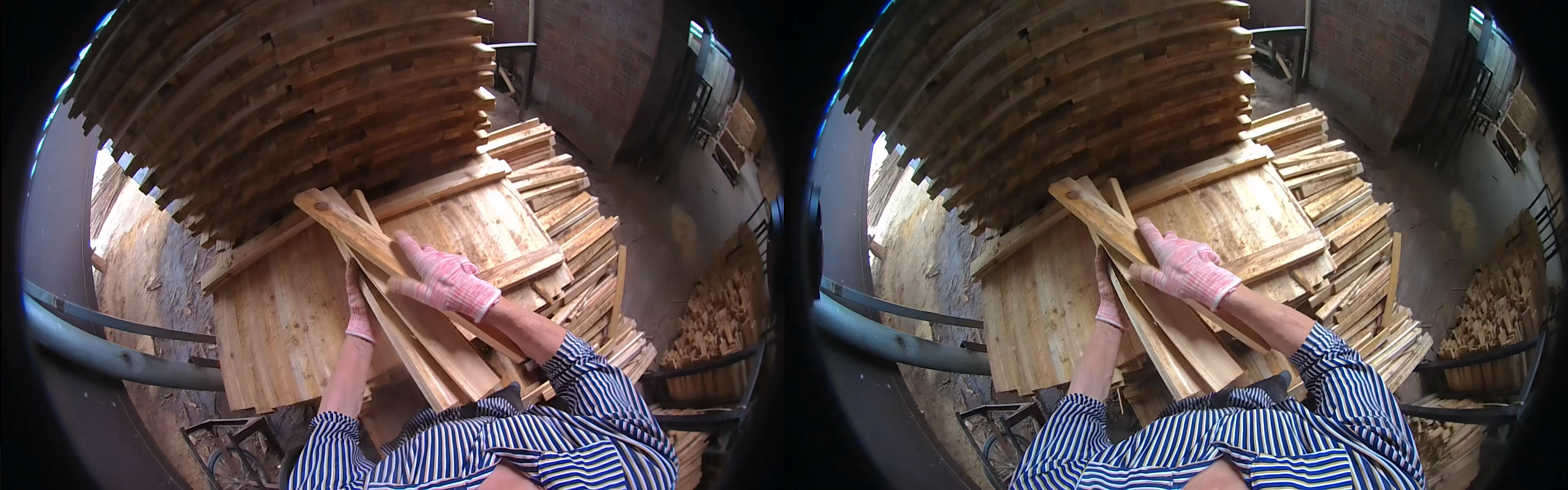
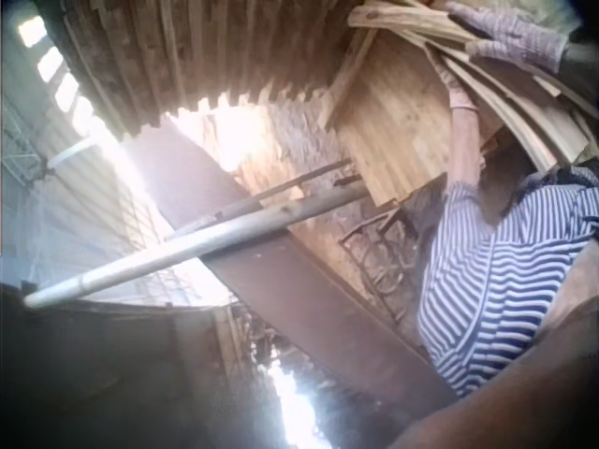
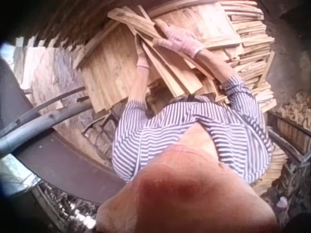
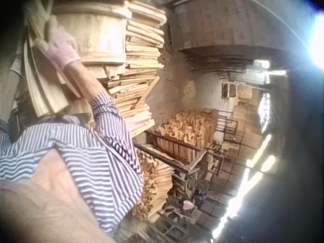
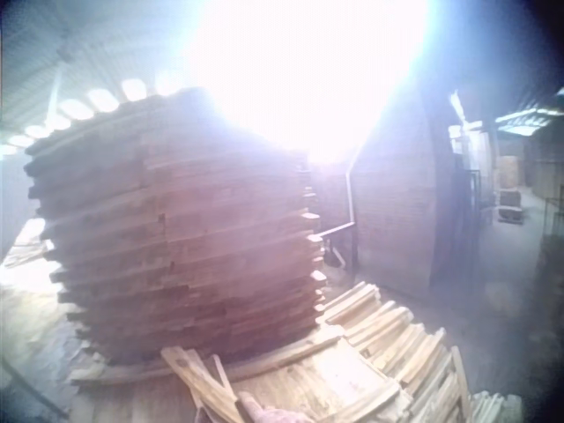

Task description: The person repeatedly picks up small wooden planks from a large pile and stacks them onto a metal rack. The person wears pink gloves and handles the wood by hand, moving pieces from the floor pile to the rack in a repetitive cycle.

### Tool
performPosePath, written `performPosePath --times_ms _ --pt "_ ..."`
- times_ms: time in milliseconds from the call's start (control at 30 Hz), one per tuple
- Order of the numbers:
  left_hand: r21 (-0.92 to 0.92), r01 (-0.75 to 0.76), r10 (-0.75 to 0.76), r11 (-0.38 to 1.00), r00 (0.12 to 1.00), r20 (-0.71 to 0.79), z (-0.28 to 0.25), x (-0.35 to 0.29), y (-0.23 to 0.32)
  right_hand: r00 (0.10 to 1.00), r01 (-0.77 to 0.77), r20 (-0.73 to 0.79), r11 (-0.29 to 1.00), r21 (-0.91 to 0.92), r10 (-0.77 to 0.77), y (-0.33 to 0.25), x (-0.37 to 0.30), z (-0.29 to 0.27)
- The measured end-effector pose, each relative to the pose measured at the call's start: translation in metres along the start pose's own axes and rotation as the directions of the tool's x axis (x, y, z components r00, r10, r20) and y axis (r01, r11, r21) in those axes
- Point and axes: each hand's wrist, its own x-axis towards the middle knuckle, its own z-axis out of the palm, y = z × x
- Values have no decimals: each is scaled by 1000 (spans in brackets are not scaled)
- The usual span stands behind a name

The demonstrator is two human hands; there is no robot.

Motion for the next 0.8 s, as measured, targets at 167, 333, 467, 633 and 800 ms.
performPosePath --times_ms 167,333,467,633,800 --pt "159 -171 186 972 978 -91 -12 -23 17 997 -71 -14 970 231 76 -19 10 -2" --pt "119 -164 174 979 981 -82 28 -29 25 995 -76 44 985 -153 84 -48 17 25" --pt "186 -128 155 974 978 -137 16 -31 25 986 -153 81 987 54 148 -39 16 37" --pt "243 -131 154 961 985 -76 2 -33 44 957 -241 -58 894 379 283 -1 24 36" --pt "167 -73 87 983 993 -80 -32 -43 73 911 -360 -192 931 64 365 42 58 55"
